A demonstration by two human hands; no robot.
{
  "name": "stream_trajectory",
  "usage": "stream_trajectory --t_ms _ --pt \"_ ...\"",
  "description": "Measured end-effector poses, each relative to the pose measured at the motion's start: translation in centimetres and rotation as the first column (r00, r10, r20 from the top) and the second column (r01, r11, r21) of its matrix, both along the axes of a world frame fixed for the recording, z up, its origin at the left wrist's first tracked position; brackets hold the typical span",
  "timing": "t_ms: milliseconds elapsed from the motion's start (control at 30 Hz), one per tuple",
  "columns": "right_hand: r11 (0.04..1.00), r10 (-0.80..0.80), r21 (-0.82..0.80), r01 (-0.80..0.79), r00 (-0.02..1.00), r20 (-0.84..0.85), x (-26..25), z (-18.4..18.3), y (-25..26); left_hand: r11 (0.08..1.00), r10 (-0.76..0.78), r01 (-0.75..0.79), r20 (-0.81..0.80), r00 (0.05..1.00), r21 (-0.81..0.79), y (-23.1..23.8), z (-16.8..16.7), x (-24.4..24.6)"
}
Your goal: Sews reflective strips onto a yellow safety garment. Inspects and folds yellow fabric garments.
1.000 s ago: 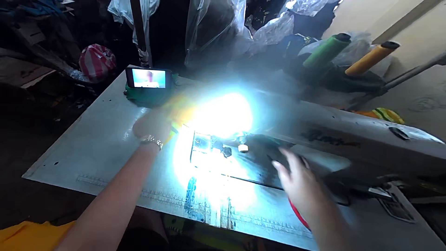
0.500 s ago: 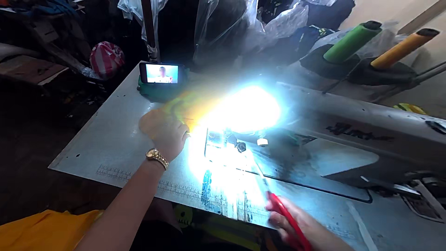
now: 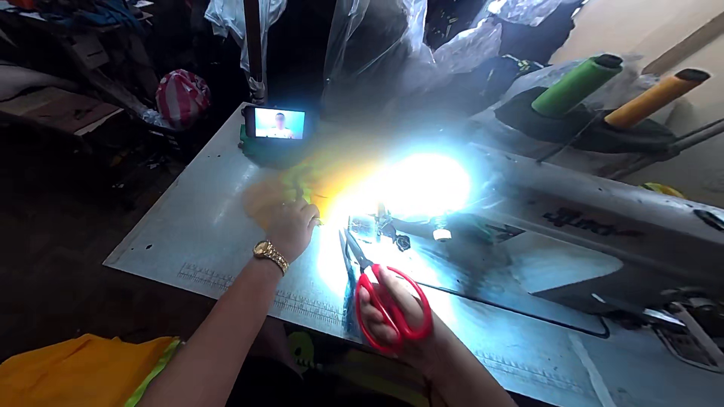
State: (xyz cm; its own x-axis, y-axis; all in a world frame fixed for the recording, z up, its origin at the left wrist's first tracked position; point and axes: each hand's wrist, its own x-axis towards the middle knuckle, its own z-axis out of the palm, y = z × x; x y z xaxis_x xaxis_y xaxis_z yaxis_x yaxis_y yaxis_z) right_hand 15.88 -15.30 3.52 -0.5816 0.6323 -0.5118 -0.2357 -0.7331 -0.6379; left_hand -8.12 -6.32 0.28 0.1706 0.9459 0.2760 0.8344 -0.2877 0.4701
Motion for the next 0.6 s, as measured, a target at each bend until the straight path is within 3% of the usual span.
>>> stream_trajectory --t_ms 67,100,133,167,233,333,400,433,467,500,567,600 --pt "0.954 0.042 0.257 -0.157 0.914 0.404 3.3 1.4 -1.6 0.999 -0.026 0.026 -0.014 1.000 0.029 -1.7 0.3 -0.6" --pt "0.891 -0.020 0.350 -0.289 0.746 0.666 5.5 2.1 -2.1 0.996 -0.041 0.043 -0.029 0.999 0.074 -3.0 0.4 -1.0" --pt "0.829 -0.118 0.367 -0.423 0.509 0.853 7.9 2.6 -2.5 0.992 -0.057 0.062 -0.046 0.997 0.106 -4.8 0.3 -1.5" --pt "0.801 -0.188 0.323 -0.504 0.301 0.935 10.2 3.0 -2.5 0.989 -0.071 0.079 -0.068 0.995 0.125 -7.0 0.0 -2.2" --pt "0.795 -0.301 0.265 -0.545 0.026 0.953 14.6 2.6 -2.1 0.987 -0.063 0.077 -0.105 0.993 0.138 -12.4 -1.0 -3.2" --pt "0.815 -0.370 0.197 -0.545 -0.227 0.901 19.8 0.5 -0.5 0.999 0.012 -0.011 -0.048 0.999 0.036 -20.6 -2.1 -4.4" --pt "0.809 -0.374 0.107 -0.579 -0.364 0.853 19.8 0.5 0.7 0.992 0.126 -0.125 0.042 0.991 -0.030 -24.6 -3.4 -5.4" --pt "0.770 -0.427 0.127 -0.626 -0.358 0.830 18.5 1.0 1.1 0.980 0.200 -0.197 0.092 0.975 -0.042 -26.3 -4.3 -6.1" --pt "0.678 -0.530 0.208 -0.705 -0.273 0.803 16.7 1.4 1.5 0.960 0.278 -0.271 0.156 0.948 -0.063 -27.7 -5.1 -6.8" --pt "0.545 -0.625 0.328 -0.772 -0.114 0.772 14.3 1.8 2.0 0.932 0.362 -0.346 0.249 0.898 -0.106 -28.8 -5.6 -7.4" --pt "0.334 -0.653 0.545 -0.769 0.227 0.722 7.9 2.7 3.1 0.860 0.496 -0.473 0.535 0.684 -0.191 -30.0 -6.3 -8.2" --pt "0.282 -0.615 0.604 -0.745 0.344 0.710 4.7 3.2 3.9 0.821 0.526 -0.511 0.684 0.505 -0.254 -30.1 -6.3 -8.4"
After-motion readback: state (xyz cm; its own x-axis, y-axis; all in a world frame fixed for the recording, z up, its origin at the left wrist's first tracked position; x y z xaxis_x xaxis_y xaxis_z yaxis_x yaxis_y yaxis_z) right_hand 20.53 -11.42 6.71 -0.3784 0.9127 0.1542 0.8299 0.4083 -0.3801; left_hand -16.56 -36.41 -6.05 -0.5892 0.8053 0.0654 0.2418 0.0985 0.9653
